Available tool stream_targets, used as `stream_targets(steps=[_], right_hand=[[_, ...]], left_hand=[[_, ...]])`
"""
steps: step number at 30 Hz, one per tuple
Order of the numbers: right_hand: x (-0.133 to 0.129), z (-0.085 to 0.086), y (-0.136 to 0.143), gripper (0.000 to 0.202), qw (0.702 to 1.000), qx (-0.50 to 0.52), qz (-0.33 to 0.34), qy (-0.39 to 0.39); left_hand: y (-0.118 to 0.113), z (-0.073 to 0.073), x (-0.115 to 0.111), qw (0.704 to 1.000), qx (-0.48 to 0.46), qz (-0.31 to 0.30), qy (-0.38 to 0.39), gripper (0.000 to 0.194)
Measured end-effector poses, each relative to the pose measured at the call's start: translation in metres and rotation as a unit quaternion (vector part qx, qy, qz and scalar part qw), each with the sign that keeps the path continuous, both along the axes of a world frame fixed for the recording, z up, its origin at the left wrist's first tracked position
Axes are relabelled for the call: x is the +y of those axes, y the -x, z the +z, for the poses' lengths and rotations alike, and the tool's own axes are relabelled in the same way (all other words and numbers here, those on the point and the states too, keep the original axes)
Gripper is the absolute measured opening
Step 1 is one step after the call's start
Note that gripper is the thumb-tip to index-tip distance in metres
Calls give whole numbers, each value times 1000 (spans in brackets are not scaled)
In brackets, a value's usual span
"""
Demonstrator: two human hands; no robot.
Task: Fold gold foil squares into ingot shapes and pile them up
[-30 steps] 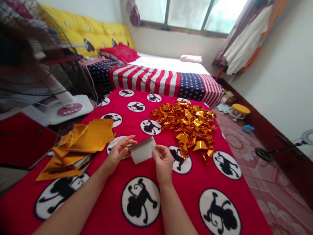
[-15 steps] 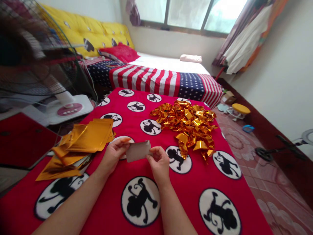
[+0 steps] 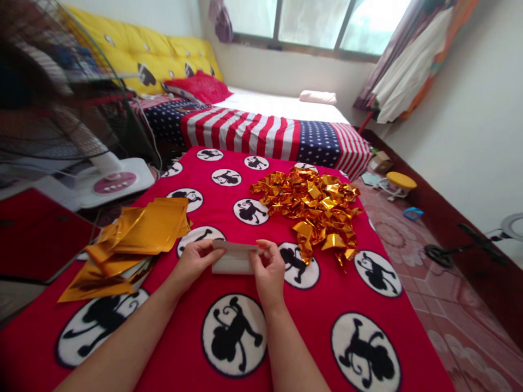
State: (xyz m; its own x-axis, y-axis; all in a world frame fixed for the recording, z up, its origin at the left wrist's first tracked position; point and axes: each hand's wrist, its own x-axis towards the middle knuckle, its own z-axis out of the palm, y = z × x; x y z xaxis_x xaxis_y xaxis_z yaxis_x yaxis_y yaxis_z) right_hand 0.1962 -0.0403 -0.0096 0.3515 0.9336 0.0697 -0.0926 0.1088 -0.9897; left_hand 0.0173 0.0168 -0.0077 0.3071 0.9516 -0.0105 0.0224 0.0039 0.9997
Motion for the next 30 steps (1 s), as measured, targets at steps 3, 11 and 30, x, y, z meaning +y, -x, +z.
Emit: stream_targets(steps=[3, 11, 30], right_hand=[[-2, 1, 2, 27, 999, 25, 19, 9], [-1, 1, 5, 23, 998, 18, -54, 6], [2, -7, -8, 15, 991, -120, -61, 22]], left_hand=[[-1, -1, 1, 998, -25, 55, 3, 28], [-4, 0, 1, 992, -46, 120, 20, 49], [5, -6, 4, 982, 94, 18, -166, 20]])
